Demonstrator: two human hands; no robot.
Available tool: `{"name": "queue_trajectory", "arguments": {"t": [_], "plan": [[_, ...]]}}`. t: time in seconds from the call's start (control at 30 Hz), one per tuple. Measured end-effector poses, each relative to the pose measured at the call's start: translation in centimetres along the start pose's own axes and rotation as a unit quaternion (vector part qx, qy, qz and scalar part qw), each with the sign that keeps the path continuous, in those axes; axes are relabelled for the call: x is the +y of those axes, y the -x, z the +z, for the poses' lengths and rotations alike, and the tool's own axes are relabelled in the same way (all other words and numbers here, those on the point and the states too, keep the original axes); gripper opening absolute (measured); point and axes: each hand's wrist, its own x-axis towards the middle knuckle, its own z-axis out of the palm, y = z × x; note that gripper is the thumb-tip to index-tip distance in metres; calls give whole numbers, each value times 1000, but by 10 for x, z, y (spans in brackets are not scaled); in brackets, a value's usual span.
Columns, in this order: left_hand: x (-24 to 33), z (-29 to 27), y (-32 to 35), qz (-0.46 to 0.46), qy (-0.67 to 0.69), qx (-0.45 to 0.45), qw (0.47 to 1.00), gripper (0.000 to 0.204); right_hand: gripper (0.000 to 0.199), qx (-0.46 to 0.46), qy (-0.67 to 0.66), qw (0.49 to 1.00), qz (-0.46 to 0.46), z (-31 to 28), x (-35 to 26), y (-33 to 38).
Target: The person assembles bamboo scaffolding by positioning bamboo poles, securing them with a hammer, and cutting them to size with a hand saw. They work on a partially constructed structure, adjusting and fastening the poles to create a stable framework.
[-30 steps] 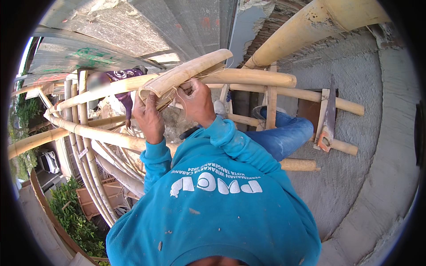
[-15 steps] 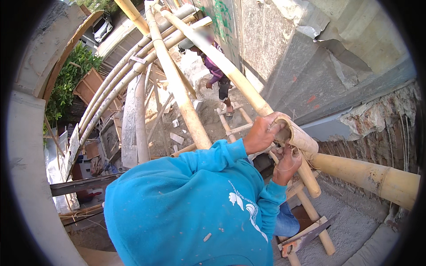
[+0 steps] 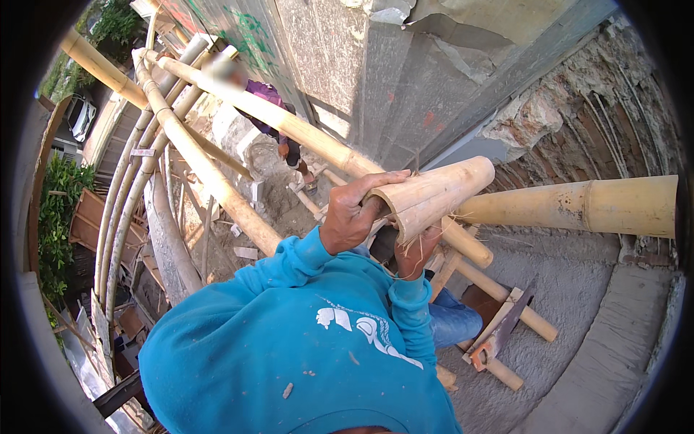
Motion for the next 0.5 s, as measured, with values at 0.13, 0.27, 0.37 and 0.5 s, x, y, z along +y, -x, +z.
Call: {"name": "queue_trajectory", "arguments": {"t": [0.13, 0.27, 0.37, 0.5], "plan": [[3, 4, 2, 25, 14, -10, 1000, 31, 50, 74, -103, 992, 13, 3, -12, 8], [8, 2, 3, -7, 65, 0, 998, 27, 43, 45, -82, 995, 26, -3, -9, 16], [7, 3, 5, -81, 106, 24, 991, 26, 34, 40, -43, 998, 17, 0, -5, 12], [-9, 0, 1, -140, 54, 12, 989, 25, 25, 2, -17, 995, 99, -1, -2, 14]]}}
